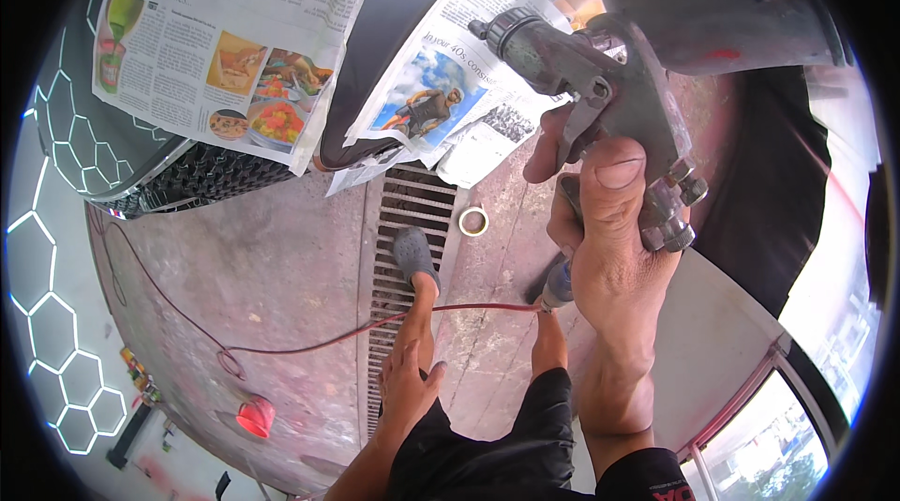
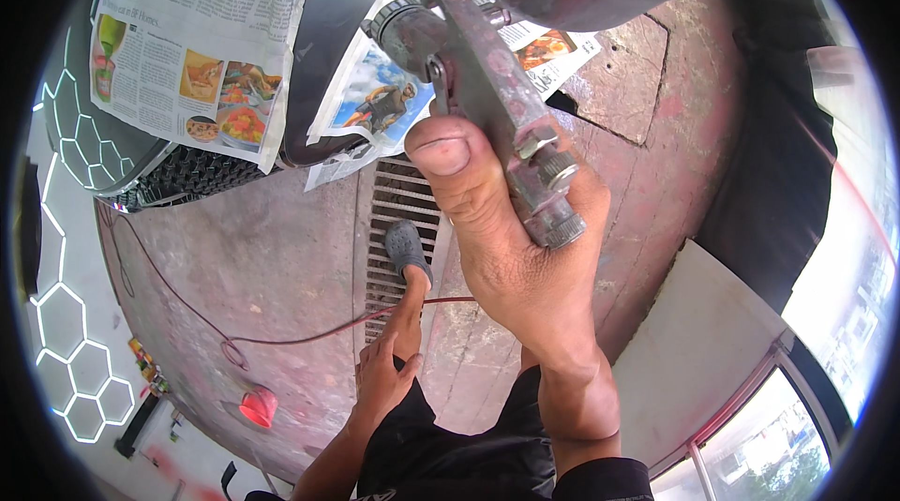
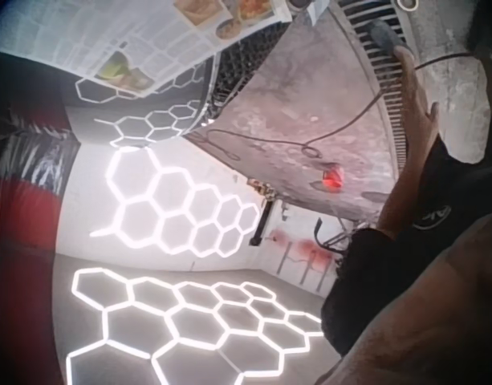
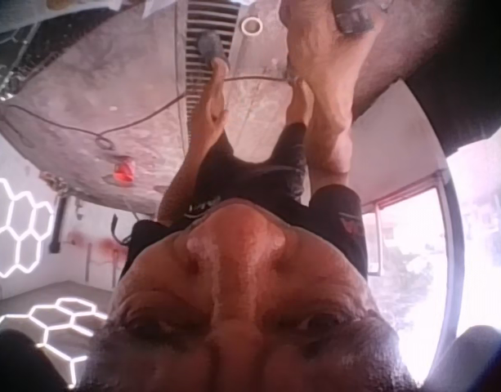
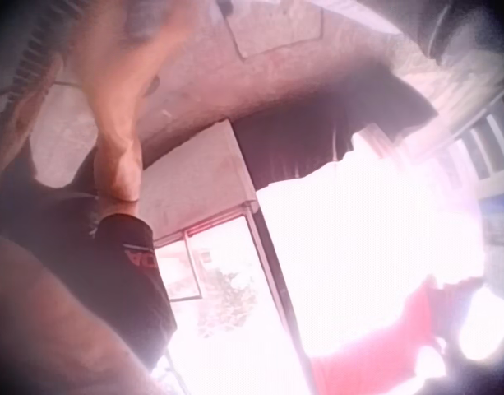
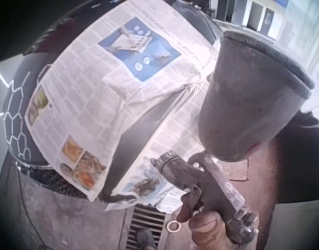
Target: The person prepares a paint gun and applies a coat of paint to a car bumper that is masked with newspaper. After spraying, the person removes the newspaper and inspects the painted surface.
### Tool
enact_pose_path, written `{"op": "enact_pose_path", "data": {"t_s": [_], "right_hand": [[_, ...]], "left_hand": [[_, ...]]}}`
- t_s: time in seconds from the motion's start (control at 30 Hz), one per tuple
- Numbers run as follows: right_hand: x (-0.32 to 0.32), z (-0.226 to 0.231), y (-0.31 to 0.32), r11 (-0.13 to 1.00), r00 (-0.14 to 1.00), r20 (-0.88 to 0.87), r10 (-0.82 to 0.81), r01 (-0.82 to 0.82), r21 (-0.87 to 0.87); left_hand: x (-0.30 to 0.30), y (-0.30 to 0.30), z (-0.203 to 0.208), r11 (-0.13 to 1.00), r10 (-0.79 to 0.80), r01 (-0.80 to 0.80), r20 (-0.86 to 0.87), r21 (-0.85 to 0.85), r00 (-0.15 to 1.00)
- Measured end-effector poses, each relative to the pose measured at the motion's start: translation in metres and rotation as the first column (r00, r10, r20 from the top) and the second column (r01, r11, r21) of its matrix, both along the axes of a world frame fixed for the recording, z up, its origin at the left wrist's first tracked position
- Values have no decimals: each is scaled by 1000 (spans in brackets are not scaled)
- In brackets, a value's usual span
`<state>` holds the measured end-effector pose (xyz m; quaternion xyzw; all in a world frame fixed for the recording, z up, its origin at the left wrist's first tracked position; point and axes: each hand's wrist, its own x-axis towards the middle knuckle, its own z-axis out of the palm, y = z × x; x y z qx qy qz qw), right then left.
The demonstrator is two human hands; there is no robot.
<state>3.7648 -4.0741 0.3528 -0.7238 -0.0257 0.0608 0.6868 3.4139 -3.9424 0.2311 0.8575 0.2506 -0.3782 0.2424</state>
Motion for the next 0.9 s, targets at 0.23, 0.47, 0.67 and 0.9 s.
{"op": "enact_pose_path", "data": {"t_s": [0.23, 0.47, 0.67, 0.9], "right_hand": [[1, -3, -1, 1000, 998, 55, 2, -2, 0], [3, -5, 0, 998, 998, 50, -45, 47, -36], [2, -8, -3, 991, 990, 87, -107, 113, -67], [-14, 0, -10, 989, 986, -166, 35, -10, 145]], "left_hand": [[-50, -2, -6, 985, 107, -80, -173, 156, 979], [-55, 0, -28, 985, 29, 3, -181, 173, 983], [-57, -5, -34, 978, -1, 37, -170, 207, 985], [-53, -7, -35, 972, -7, 56, -206, 229, 979]]}}
